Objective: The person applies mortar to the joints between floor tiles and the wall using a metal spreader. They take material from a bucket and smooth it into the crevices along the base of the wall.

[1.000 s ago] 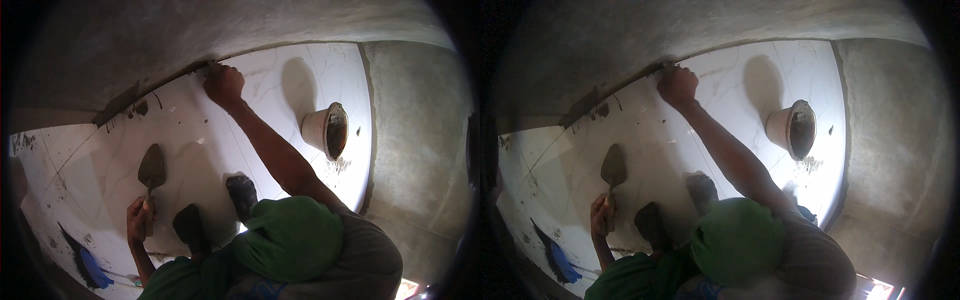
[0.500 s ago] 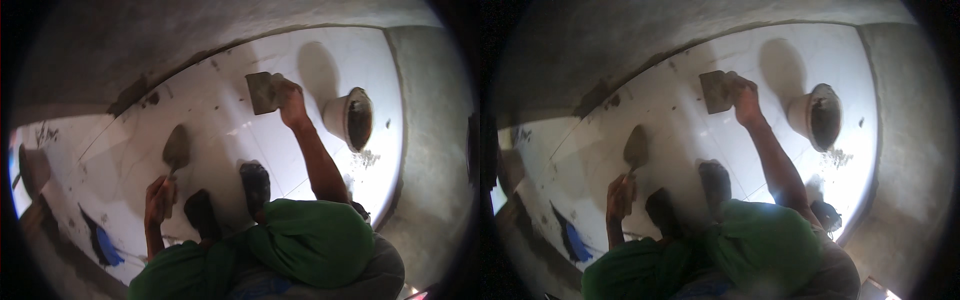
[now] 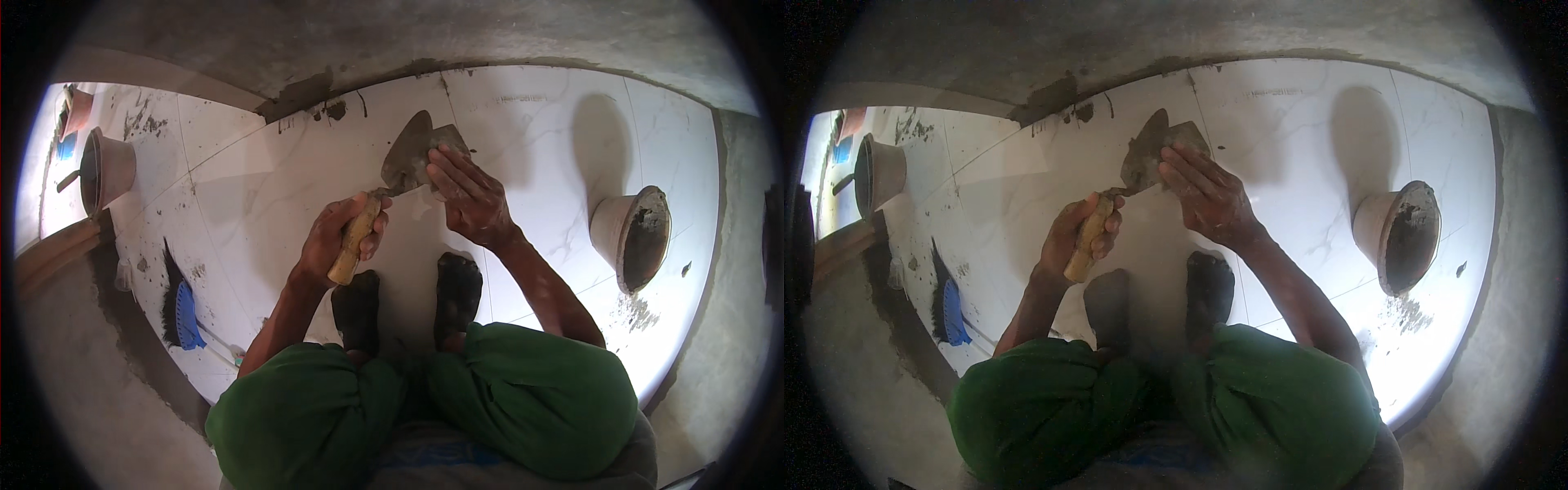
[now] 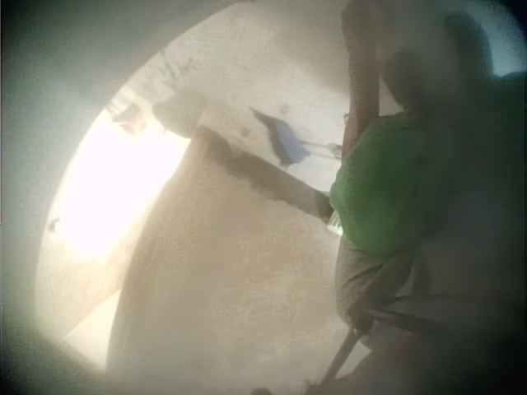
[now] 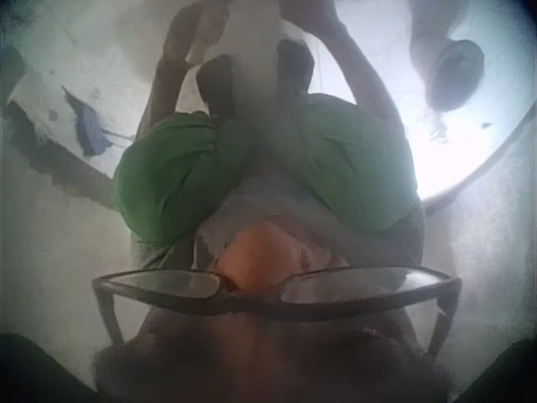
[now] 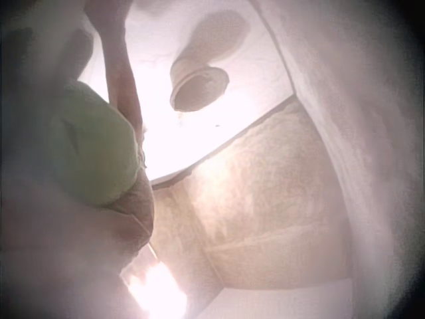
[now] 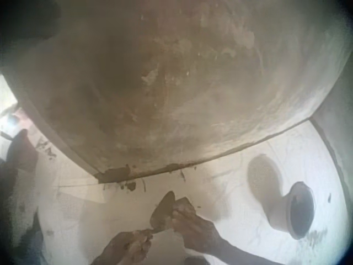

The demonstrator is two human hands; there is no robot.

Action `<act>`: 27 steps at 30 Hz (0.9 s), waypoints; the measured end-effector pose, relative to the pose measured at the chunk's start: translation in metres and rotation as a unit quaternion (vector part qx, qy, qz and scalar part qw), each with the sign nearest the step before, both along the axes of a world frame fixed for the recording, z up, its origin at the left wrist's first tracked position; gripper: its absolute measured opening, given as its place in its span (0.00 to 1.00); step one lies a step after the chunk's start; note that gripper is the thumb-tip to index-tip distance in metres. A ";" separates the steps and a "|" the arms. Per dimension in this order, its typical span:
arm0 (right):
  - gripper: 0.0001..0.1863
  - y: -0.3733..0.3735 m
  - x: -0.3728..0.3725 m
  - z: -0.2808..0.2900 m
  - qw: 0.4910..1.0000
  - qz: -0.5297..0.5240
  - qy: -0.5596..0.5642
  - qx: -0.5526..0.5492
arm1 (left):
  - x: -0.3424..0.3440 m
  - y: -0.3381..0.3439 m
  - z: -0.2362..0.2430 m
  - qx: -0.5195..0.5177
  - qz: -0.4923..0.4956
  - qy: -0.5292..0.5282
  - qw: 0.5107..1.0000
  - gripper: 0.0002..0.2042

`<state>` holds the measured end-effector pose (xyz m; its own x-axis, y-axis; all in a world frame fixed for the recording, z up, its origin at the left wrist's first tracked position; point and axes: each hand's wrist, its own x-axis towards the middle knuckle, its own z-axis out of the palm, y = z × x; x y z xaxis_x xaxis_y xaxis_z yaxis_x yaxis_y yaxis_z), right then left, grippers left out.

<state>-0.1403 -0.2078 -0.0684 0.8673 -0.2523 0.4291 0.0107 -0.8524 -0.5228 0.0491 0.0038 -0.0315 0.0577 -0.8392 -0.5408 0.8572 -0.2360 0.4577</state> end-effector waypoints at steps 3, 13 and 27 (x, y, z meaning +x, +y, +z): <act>0.25 -0.010 -0.021 -0.011 0.998 -0.040 0.025 -0.030 | -0.006 -0.003 -0.005 -0.006 0.009 0.010 1.000 0.24; 0.08 0.011 -0.005 0.043 0.694 -0.329 -0.028 0.640 | -0.010 -0.022 0.006 0.021 -0.021 -0.359 0.933 0.23; 0.16 -0.017 0.026 0.016 0.447 -0.207 -0.187 0.850 | -0.027 -0.003 -0.035 0.063 -0.061 -0.609 0.789 0.17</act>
<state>-0.1145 -0.2247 -0.0526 0.5431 -0.5956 -0.5919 0.3934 0.8032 -0.4473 0.0220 0.0008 -0.0662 0.5218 -0.8225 -0.2263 -0.2315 -0.3919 0.8904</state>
